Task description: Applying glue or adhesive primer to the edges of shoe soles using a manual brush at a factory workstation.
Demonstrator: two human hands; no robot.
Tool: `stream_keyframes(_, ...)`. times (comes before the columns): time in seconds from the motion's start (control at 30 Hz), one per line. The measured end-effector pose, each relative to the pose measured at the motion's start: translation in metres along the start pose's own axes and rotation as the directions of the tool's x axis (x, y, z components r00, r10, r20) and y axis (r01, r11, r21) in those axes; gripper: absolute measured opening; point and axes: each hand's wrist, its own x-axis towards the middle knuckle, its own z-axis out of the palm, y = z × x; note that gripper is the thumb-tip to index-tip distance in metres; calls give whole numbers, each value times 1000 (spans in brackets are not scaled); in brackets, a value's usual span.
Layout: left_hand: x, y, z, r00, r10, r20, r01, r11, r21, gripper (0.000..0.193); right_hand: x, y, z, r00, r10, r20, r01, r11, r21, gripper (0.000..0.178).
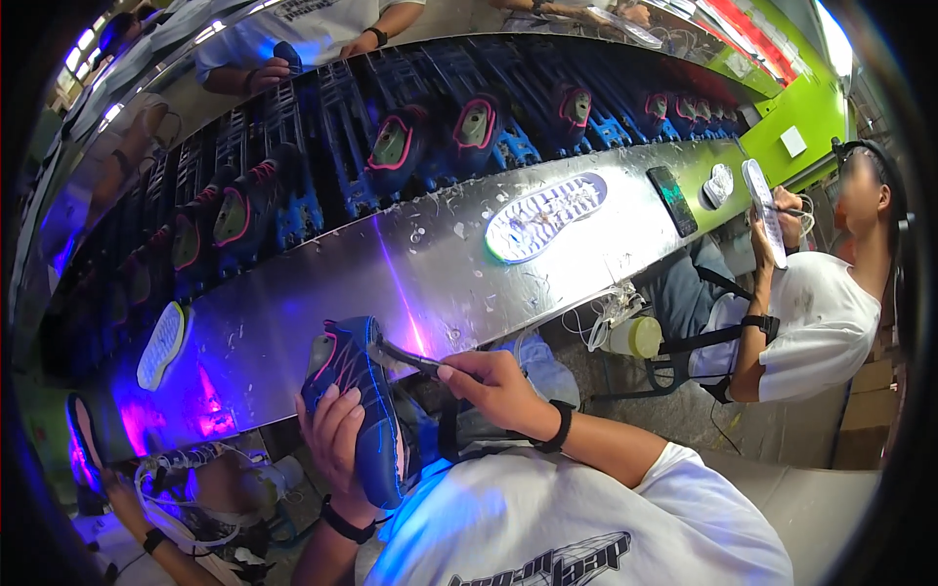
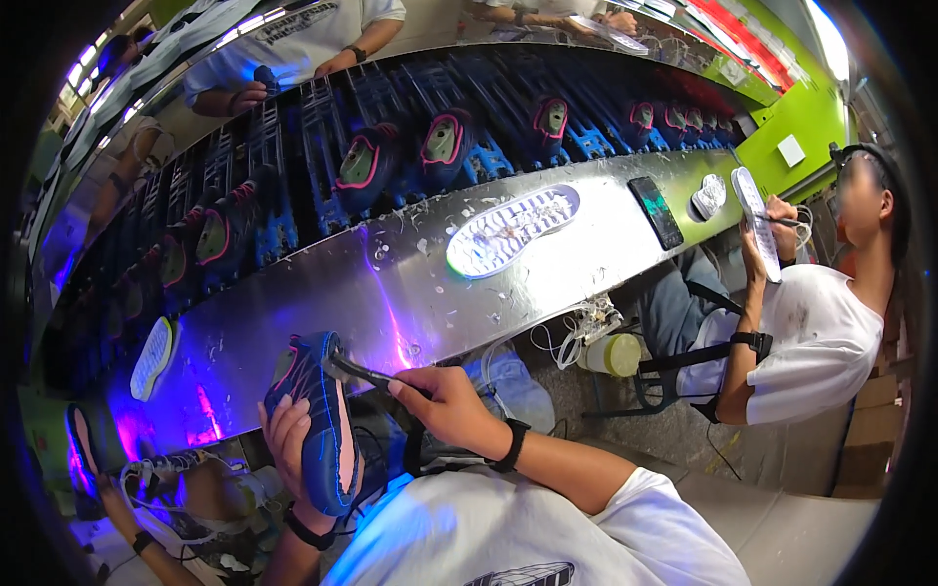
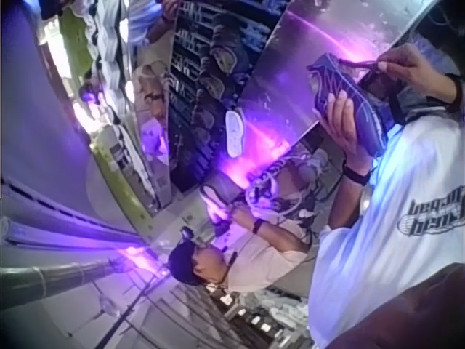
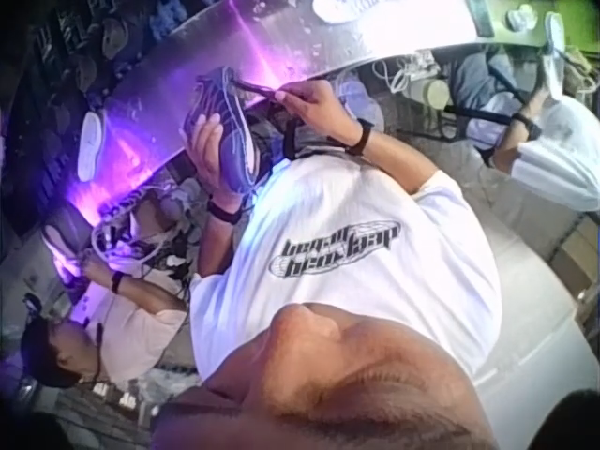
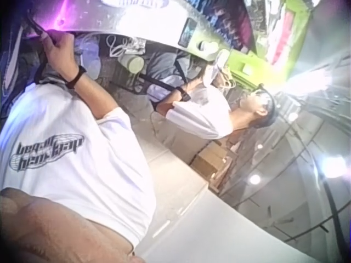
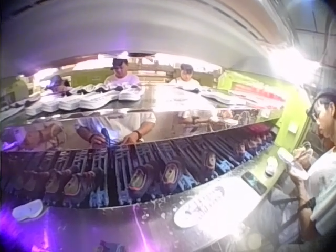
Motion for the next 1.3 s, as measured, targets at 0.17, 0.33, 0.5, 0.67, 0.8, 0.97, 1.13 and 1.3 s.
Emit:
stream_keyframes(0.17, 1, 1, -2, 1000, -9, -8, 9, 1000, -3, 65, -25, -12, -3, 998, -22, 52, 15, 992, 124, 26)
stream_keyframes(0.33, 0, 2, -2, 1000, -14, -24, 14, 1000, -10, 66, -28, -34, -12, 997, -59, 52, 62, 997, -45, 24)
stream_keyframes(0.5, -1, 1, -4, 1000, -21, -11, 21, 1000, 4, 67, -32, -51, -22, 986, 5, 165, 14, 993, -115, 25)
stream_keyframes(0.67, 4, 6, -9, 999, -43, 24, 43, 999, -14, 70, -52, -50, -16, 989, -95, 111, 101, 994, -49, 24)
stream_keyframes(0.8, 17, 17, -14, 996, -76, 54, 77, 997, -32, 74, -60, -53, -15, 978, -191, 86, 194, 981, -25, 21)
stream_keyframes(0.97, 37, 29, -10, 993, -116, 34, 115, 993, 19, 73, -69, -55, -20, 949, -307, 74, 309, 951, -12, 21)
stream_keyframes(1.13, 65, 45, -13, 982, -188, 35, 186, 982, 45, 71, -79, -65, -28, 923, -383, 25, 384, 919, -93, 23)
stream_keyframes(1.3, 95, 49, -11, 946, -278, 170, 267, 960, 85, 68, -78, -89, -45, 883, -456, -110, 418, 872, -255, 21)
